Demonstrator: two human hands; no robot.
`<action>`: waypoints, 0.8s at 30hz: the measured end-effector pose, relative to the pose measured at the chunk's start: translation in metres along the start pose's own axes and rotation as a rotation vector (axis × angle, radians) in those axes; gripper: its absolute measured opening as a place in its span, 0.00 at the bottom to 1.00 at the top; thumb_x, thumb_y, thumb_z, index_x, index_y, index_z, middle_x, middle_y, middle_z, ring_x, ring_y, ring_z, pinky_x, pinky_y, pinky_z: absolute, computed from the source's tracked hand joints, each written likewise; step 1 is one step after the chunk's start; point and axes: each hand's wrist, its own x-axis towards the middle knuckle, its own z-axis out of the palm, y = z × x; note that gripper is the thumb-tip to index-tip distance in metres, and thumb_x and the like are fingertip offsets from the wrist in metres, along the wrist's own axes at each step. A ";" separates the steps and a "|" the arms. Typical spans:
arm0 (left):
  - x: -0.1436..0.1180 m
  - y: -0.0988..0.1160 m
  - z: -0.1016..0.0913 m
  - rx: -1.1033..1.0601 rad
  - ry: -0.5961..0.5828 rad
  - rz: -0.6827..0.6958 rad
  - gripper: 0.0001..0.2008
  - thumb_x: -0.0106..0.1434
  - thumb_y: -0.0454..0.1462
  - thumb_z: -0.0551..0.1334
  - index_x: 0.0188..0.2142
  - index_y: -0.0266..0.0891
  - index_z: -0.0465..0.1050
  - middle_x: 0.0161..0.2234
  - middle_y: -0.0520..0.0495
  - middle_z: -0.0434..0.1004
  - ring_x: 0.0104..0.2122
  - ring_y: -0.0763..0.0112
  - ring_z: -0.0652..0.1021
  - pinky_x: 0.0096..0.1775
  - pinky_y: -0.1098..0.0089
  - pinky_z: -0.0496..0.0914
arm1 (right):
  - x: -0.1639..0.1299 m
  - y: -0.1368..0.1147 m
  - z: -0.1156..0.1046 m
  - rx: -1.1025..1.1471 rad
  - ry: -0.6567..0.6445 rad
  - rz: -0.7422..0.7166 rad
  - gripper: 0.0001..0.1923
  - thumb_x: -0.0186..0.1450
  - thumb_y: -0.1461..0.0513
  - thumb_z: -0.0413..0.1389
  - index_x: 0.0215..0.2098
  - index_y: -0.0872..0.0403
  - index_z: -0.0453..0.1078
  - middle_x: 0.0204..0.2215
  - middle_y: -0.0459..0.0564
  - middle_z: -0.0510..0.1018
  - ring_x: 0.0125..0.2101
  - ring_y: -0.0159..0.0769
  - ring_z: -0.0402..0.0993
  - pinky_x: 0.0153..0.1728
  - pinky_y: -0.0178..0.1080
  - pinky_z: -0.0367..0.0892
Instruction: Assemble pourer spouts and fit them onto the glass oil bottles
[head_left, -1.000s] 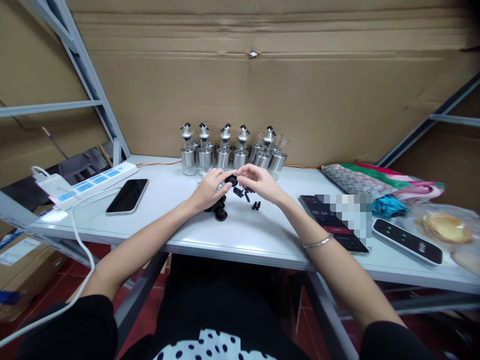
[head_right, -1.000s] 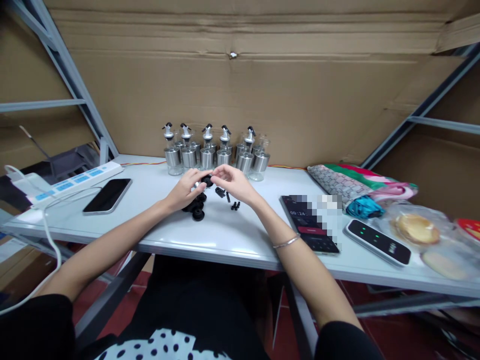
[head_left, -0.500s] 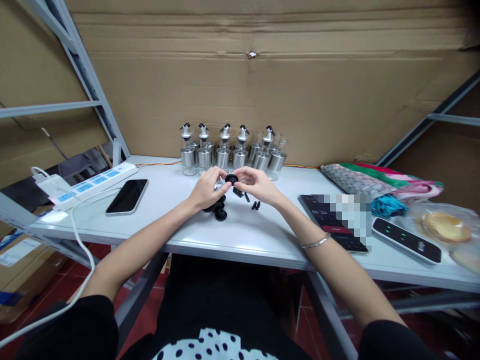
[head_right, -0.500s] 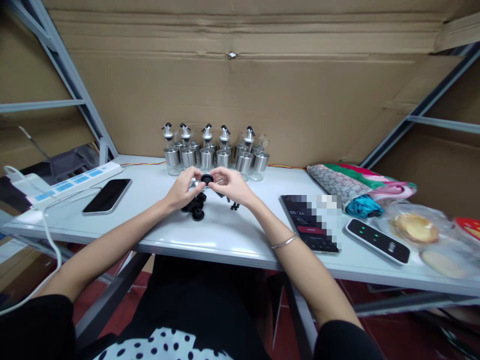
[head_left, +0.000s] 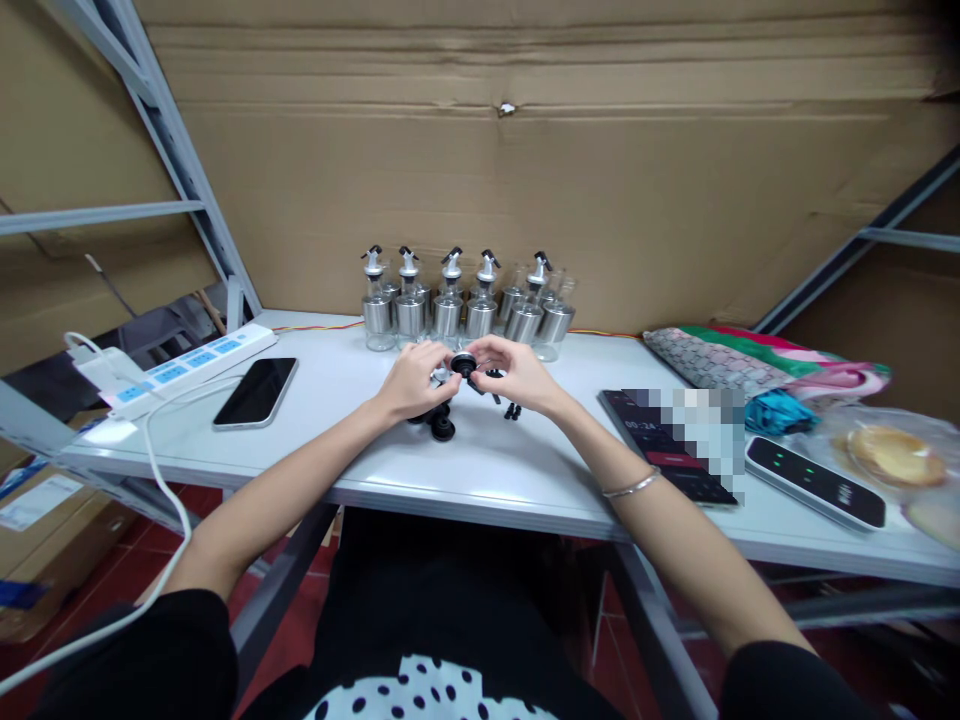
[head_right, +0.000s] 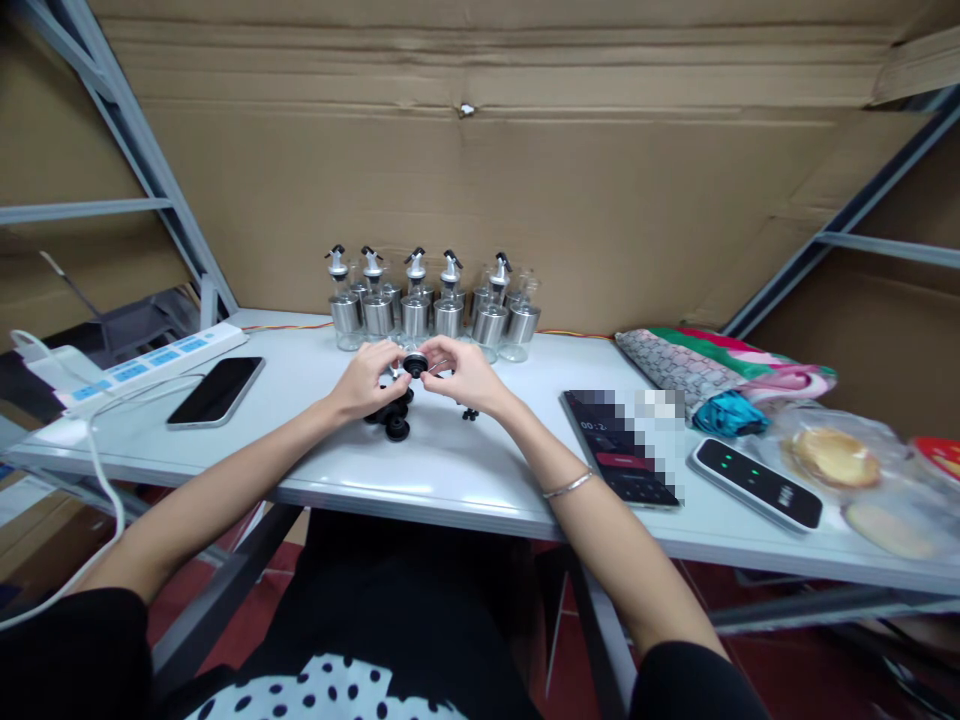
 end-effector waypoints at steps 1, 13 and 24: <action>0.000 0.000 0.000 0.001 -0.004 -0.004 0.09 0.58 0.41 0.54 0.32 0.38 0.67 0.31 0.48 0.73 0.34 0.65 0.72 0.39 0.64 0.59 | 0.000 0.000 0.001 -0.003 0.001 -0.004 0.14 0.50 0.63 0.57 0.36 0.57 0.68 0.31 0.50 0.77 0.31 0.32 0.74 0.38 0.38 0.73; 0.002 0.002 0.002 -0.097 -0.024 -0.050 0.06 0.52 0.40 0.54 0.23 0.39 0.59 0.24 0.52 0.69 0.29 0.68 0.70 0.37 0.66 0.59 | -0.002 0.000 0.002 -0.132 0.000 -0.049 0.12 0.49 0.63 0.56 0.33 0.55 0.66 0.27 0.47 0.77 0.28 0.32 0.74 0.34 0.36 0.71; 0.002 0.004 0.000 -0.043 -0.010 -0.025 0.07 0.51 0.38 0.55 0.20 0.39 0.58 0.22 0.53 0.66 0.26 0.70 0.68 0.37 0.64 0.58 | -0.003 -0.006 0.006 -0.154 0.019 -0.074 0.07 0.49 0.65 0.55 0.28 0.54 0.64 0.22 0.43 0.73 0.24 0.29 0.70 0.29 0.33 0.67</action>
